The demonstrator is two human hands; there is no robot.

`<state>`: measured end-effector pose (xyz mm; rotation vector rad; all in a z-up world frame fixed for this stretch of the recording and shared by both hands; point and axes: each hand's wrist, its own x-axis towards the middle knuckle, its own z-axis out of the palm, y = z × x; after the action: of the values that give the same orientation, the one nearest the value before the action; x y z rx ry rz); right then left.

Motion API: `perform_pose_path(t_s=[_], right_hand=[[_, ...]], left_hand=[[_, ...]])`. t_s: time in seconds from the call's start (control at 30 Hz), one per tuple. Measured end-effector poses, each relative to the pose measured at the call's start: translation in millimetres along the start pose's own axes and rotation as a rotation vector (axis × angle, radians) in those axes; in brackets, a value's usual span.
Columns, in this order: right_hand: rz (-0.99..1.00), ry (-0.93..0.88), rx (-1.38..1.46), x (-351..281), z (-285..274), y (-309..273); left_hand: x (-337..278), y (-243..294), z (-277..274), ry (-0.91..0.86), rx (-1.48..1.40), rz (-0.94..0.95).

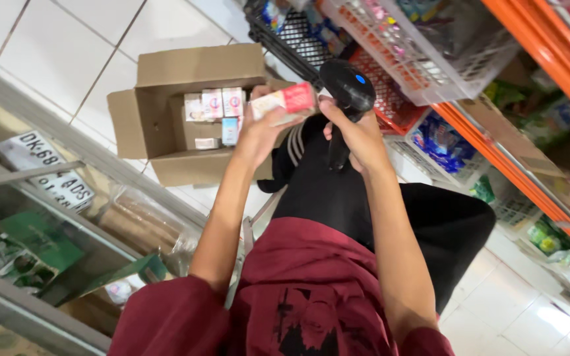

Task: The person takes toothpaste and boxed soaps from a cardboard box, scans each item with a handheld barcode scanner, and places them onto retail shelves by hand.

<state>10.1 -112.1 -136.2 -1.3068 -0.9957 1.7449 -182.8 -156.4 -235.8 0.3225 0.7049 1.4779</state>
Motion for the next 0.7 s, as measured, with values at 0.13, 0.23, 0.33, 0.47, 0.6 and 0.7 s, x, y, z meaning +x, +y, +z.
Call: perform_pose_path(t_s=[0.13, 0.23, 0.33, 0.47, 0.6, 0.7], right_hand=[[-0.019, -0.027, 0.332, -33.3, -33.6, -17.5], [-0.131, -0.043, 0.452, -49.7, -54.4, -20.7], [-0.172, 0.023, 0.507, -67.8, -67.6, -21.0], [-0.25, -0.004, 0.448, -92.0, -87.2, -20.9], [-0.298, 0.035, 0.415, -103.0, -92.7, -15.1], [-0.347, 0.137, 0.274, -108.3, -94.2, -12.4]], left_hand=[[-18.3, 10.1, 76.3, -0.307, 0.642, 0.367], [-36.2, 15.0, 110.3, -0.159, 1.211, 0.445], [-43.5, 9.2, 128.7, -0.15, 0.916, 0.301], [-33.8, -2.9, 133.8, -0.304, 0.381, 0.052], [-36.2, -19.0, 147.9, -0.379, 0.284, -0.177], [-40.1, -29.4, 167.1, -0.494, 0.491, -0.119]])
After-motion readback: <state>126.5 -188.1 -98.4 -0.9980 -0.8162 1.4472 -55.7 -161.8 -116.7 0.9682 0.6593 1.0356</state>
